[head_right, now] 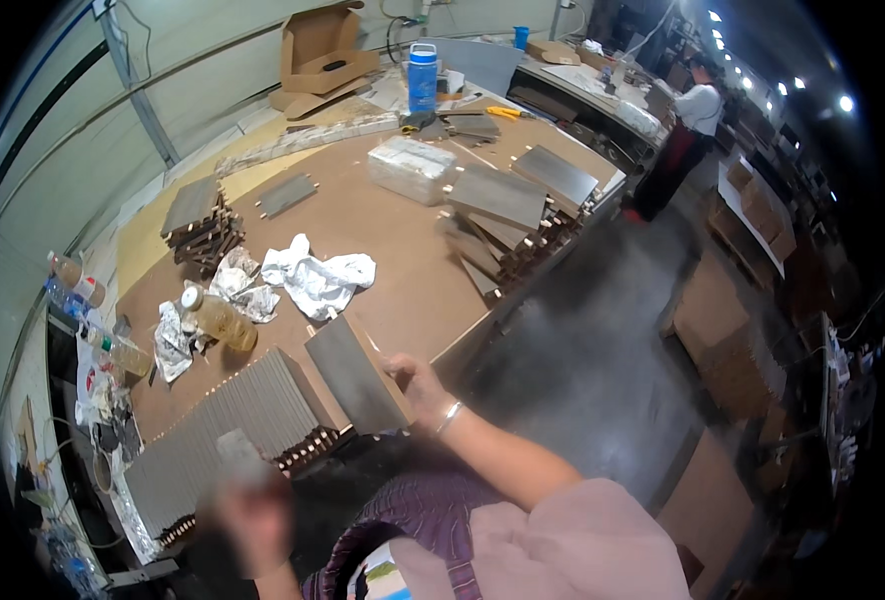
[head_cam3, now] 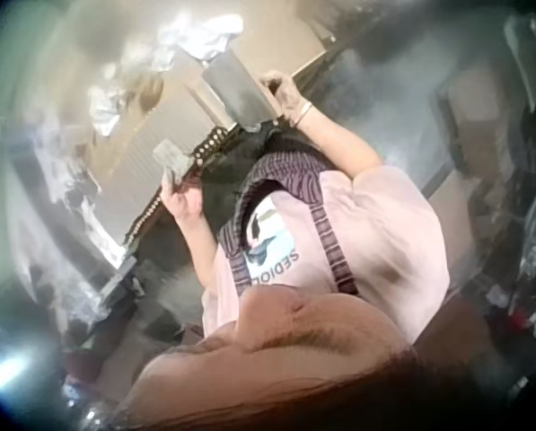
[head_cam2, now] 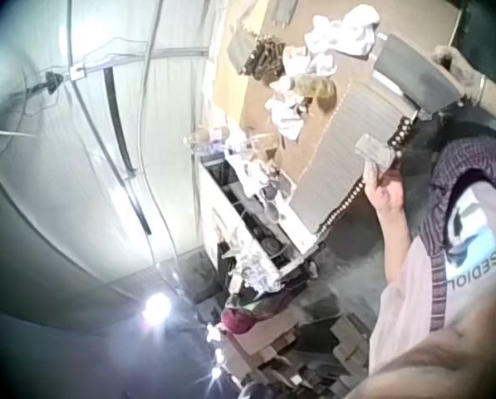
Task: The person wipes small rectangular wooden panels with a white cloth, picking them up individually from a stack and placing them in a row on the workbench.
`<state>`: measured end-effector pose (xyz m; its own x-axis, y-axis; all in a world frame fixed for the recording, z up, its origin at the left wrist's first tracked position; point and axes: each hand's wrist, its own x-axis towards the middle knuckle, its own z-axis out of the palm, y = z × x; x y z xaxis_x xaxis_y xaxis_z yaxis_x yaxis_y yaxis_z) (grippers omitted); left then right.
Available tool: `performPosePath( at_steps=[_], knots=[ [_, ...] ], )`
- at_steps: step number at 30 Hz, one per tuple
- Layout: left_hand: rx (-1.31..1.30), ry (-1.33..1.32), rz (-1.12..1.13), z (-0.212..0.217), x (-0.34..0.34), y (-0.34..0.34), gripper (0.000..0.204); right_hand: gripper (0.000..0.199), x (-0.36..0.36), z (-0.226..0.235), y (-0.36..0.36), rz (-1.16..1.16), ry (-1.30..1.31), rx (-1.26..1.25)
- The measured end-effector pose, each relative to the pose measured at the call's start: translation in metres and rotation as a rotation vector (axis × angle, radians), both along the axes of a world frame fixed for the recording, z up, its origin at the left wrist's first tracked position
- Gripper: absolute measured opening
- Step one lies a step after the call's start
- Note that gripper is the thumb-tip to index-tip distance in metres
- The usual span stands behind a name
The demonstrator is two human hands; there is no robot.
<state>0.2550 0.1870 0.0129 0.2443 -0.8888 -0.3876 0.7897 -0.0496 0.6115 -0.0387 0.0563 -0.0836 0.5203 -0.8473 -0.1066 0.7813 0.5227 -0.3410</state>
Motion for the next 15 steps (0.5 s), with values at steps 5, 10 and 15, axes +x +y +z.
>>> performPosePath(
  at_steps=[5, 10, 15],
  knots=[
    [0.043, -0.729, -0.318, 0.027, -0.029, -0.001, 0.036, 0.054, 0.036, 0.060, 0.015, 0.103, -0.136, 0.164],
    [-0.251, -1.316, -0.154, 0.022, -0.061, -0.009, 0.044, 0.052, 0.047, 0.063, -0.004, 0.118, -0.059, 0.176],
    [-0.487, -1.696, -0.069, 0.031, -0.099, -0.038, 0.048, 0.048, 0.036, 0.080, -0.028, 0.165, -0.010, 0.198]
  ],
)
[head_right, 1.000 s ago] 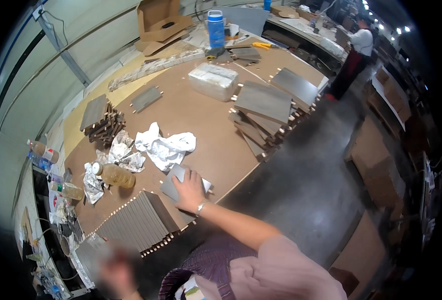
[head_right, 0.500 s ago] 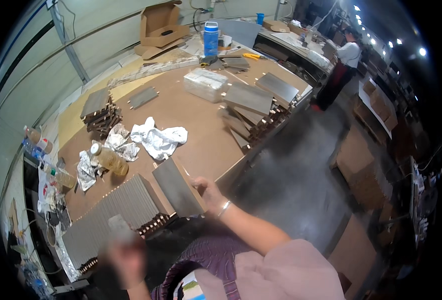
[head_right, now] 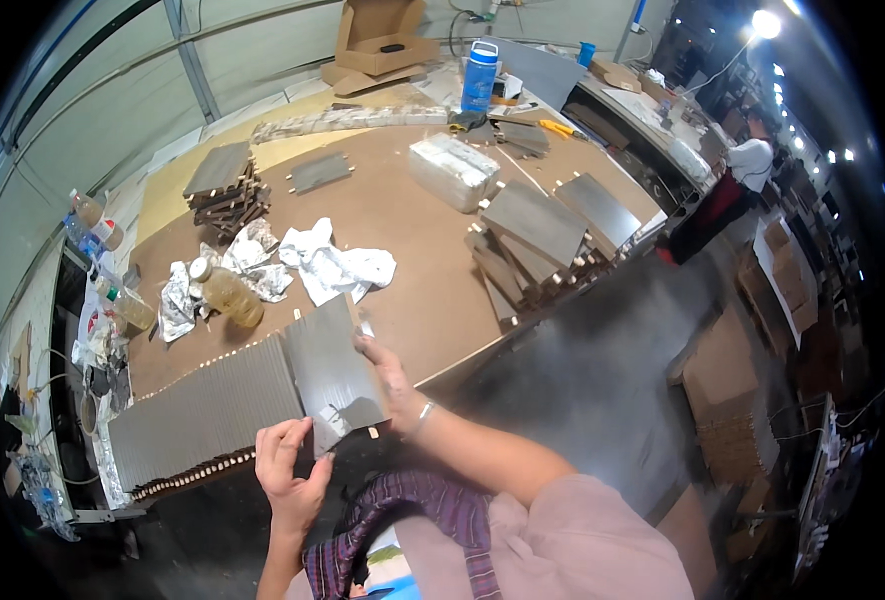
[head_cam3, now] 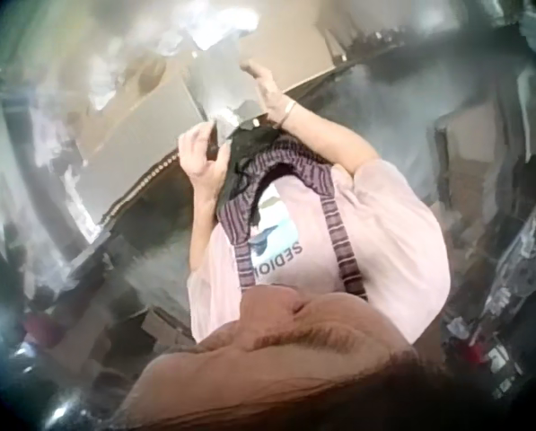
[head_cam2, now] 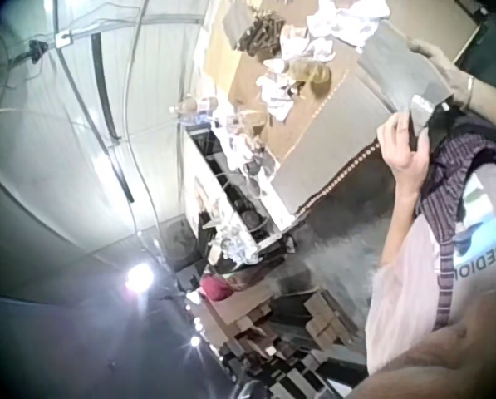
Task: The person wipes small rectangular wooden panels with a white cloth, picking them up individually from a stack and placing them in a row on the workbench.
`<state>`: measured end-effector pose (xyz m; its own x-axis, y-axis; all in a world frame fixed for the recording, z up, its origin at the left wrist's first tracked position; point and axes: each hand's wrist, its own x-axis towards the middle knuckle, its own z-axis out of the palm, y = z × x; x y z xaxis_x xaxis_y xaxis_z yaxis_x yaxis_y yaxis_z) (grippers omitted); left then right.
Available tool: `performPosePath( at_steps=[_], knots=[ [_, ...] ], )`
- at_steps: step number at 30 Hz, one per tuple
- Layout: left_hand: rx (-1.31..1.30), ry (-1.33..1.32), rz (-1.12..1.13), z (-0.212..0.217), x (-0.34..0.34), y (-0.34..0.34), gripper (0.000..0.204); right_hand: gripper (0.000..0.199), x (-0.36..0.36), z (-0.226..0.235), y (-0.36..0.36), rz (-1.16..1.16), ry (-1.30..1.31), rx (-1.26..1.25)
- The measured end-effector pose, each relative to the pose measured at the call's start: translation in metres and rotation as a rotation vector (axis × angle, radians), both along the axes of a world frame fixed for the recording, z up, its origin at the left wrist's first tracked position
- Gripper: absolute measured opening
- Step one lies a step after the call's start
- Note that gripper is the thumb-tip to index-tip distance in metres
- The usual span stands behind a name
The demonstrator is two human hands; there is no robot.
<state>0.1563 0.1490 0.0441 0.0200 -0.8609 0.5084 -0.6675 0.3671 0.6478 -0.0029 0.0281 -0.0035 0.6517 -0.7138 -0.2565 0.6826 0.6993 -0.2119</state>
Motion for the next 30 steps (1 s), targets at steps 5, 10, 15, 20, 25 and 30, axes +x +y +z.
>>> performPosePath(
  at_steps=[5, 10, 15, 20, 25, 30],
  knots=[
    [-0.043, -0.054, -0.020, 0.011, -0.043, -0.025, 0.046, 0.043, -0.027, 0.005, -0.025, 0.010, 0.022, -0.020],
    [-0.078, -0.111, -0.024, 0.013, -0.071, -0.043, 0.047, 0.044, -0.045, 0.001, -0.043, -0.001, 0.058, -0.077],
    [-0.065, -0.159, -0.014, 0.014, -0.085, -0.054, 0.046, 0.044, -0.053, -0.005, -0.053, -0.009, 0.160, -0.043],
    [-0.012, -0.217, 0.008, 0.015, -0.077, -0.058, 0.043, 0.045, -0.056, -0.012, -0.061, 0.063, 0.026, 0.039],
    [0.049, -0.215, 0.067, 0.013, -0.063, -0.055, 0.043, 0.043, -0.058, -0.005, -0.064, 0.044, -0.009, 0.057],
    [0.011, -0.203, -0.065, 0.019, -0.073, -0.072, 0.045, 0.045, -0.055, -0.008, -0.065, -0.026, 0.029, 0.013]
  ],
)
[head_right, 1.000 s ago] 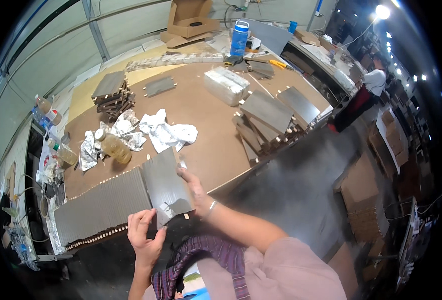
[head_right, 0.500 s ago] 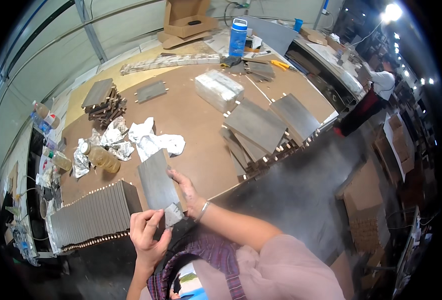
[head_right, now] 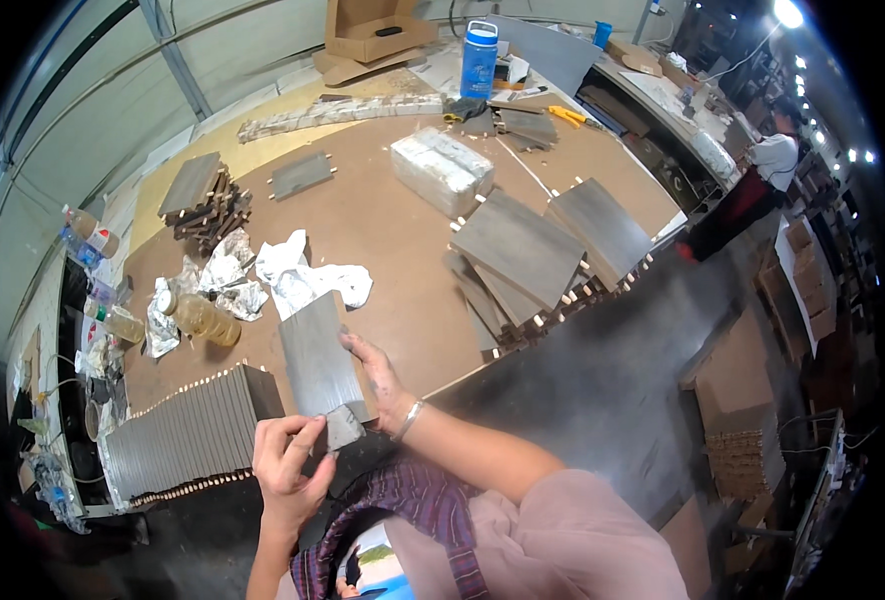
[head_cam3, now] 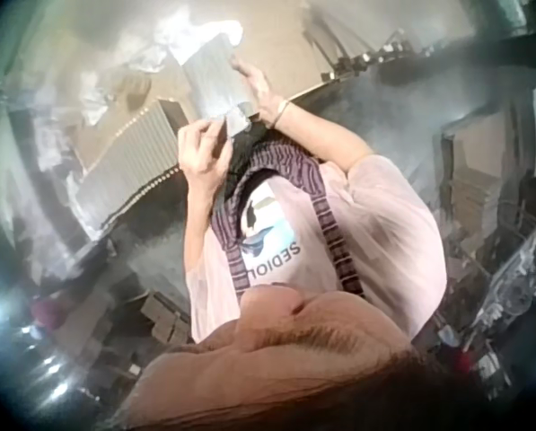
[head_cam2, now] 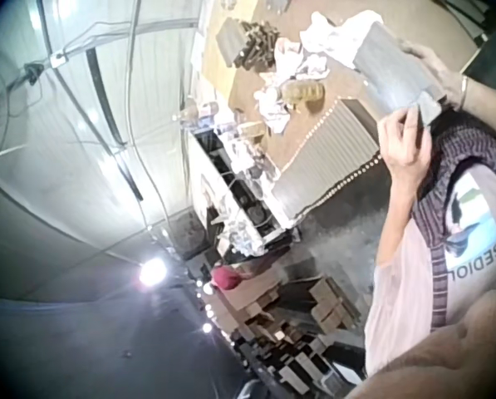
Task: The person wipes small rectangular wooden panels with a white cloth, picking them up individually from a stack and placing them in a row on the workbench.
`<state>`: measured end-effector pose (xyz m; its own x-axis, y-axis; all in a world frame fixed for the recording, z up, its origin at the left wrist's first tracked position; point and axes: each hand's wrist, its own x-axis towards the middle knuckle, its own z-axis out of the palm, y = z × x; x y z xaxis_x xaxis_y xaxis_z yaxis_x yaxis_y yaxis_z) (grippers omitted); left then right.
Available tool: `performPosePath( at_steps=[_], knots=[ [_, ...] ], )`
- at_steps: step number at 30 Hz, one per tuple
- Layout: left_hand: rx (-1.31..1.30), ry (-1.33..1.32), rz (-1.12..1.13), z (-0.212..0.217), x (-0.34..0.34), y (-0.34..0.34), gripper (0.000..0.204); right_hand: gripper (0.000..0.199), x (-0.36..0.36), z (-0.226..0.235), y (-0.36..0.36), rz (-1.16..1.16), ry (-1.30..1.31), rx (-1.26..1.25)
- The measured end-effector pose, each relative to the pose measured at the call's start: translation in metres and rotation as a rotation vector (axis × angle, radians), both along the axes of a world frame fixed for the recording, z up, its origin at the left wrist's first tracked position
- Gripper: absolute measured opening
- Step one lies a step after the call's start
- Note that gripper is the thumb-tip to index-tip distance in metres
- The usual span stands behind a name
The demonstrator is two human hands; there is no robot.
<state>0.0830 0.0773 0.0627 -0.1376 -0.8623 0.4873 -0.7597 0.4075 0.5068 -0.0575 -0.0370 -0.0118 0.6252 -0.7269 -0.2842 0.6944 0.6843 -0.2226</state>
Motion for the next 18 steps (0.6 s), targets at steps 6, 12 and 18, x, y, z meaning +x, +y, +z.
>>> performPosePath(
  at_steps=[6, 12, 18],
  knots=[
    [0.074, -0.028, 0.134, -0.019, 0.040, 0.008, 0.042, 0.062, -0.018, -0.022, -0.012, -0.010, -0.088, -0.034],
    [0.048, 0.009, 0.055, -0.009, 0.033, 0.000, 0.043, 0.055, -0.028, -0.019, -0.009, -0.003, -0.231, 0.018],
    [0.058, 0.003, 0.249, -0.021, 0.055, 0.004, 0.042, 0.065, -0.043, -0.030, 0.009, 0.041, -0.108, 0.002]
  ],
)
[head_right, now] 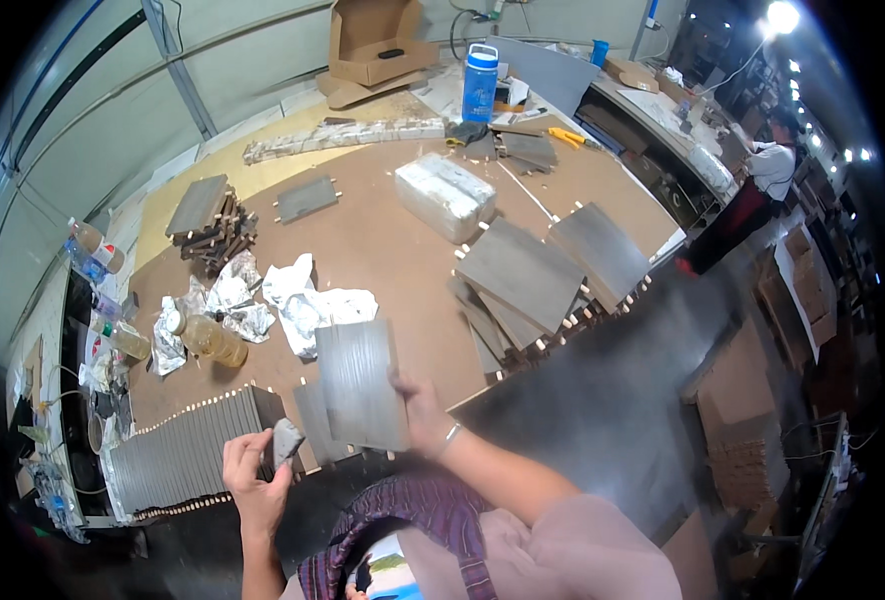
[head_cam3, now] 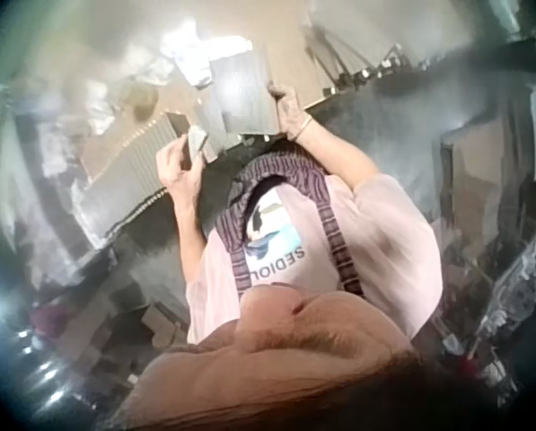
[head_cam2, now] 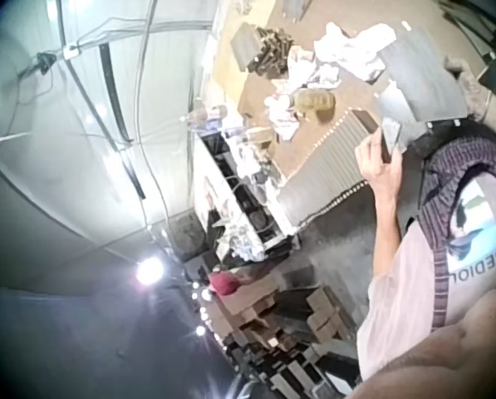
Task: The person wipes small rectangular wooden panels with a white cloth, picking them up individually from a stack and placing them in a row on the workbench.
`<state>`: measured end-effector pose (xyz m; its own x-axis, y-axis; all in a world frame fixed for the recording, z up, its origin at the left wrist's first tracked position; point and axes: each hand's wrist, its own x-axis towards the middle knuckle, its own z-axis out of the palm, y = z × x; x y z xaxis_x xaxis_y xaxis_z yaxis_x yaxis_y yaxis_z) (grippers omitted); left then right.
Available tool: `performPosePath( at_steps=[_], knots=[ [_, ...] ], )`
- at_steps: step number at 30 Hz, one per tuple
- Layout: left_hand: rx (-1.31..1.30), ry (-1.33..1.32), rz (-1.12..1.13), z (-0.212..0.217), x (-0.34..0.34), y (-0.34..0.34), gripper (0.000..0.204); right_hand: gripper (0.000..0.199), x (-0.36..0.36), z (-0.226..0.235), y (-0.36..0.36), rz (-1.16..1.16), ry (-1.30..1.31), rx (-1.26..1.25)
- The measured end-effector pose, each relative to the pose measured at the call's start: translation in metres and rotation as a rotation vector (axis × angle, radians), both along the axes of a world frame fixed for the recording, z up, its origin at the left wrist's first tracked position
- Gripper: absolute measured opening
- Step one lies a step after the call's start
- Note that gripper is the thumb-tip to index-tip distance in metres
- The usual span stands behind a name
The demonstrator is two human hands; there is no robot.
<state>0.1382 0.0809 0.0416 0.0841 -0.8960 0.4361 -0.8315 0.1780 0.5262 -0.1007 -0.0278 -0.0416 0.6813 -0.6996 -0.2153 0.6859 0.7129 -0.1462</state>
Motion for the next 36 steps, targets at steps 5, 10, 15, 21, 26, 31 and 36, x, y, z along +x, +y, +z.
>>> performPosePath(
  at_steps=[5, 10, 15, 21, 26, 31, 36],
  knots=[
    [-0.043, 0.342, -0.102, 0.026, -0.037, -0.027, 0.042, 0.092, -0.007, 0.018, 0.015, 0.087, 0.065, -0.209],
    [-0.098, 0.376, -0.204, 0.044, -0.075, -0.047, 0.042, 0.114, -0.006, 0.033, 0.023, 0.146, 0.124, -0.318],
    [-0.123, 0.309, -0.228, 0.043, -0.091, -0.049, 0.041, 0.120, -0.010, 0.045, 0.028, 0.124, 0.171, -0.356],
    [-0.072, 0.333, -0.107, 0.023, -0.071, -0.057, 0.035, 0.110, -0.023, 0.024, 0.036, 0.106, 0.225, -0.369],
    [0.032, 0.413, 0.128, 0.001, -0.041, -0.062, 0.036, 0.087, -0.026, 0.011, 0.044, 0.033, 0.260, -0.291],
    [-0.012, 0.376, -0.005, 0.010, -0.044, -0.053, 0.038, 0.085, -0.033, -0.004, 0.041, 0.090, 0.101, -0.188],
    [0.000, 0.297, -0.068, 0.016, -0.020, -0.036, 0.038, 0.051, -0.039, -0.007, 0.015, 0.153, -0.304, 0.034]
  ],
)
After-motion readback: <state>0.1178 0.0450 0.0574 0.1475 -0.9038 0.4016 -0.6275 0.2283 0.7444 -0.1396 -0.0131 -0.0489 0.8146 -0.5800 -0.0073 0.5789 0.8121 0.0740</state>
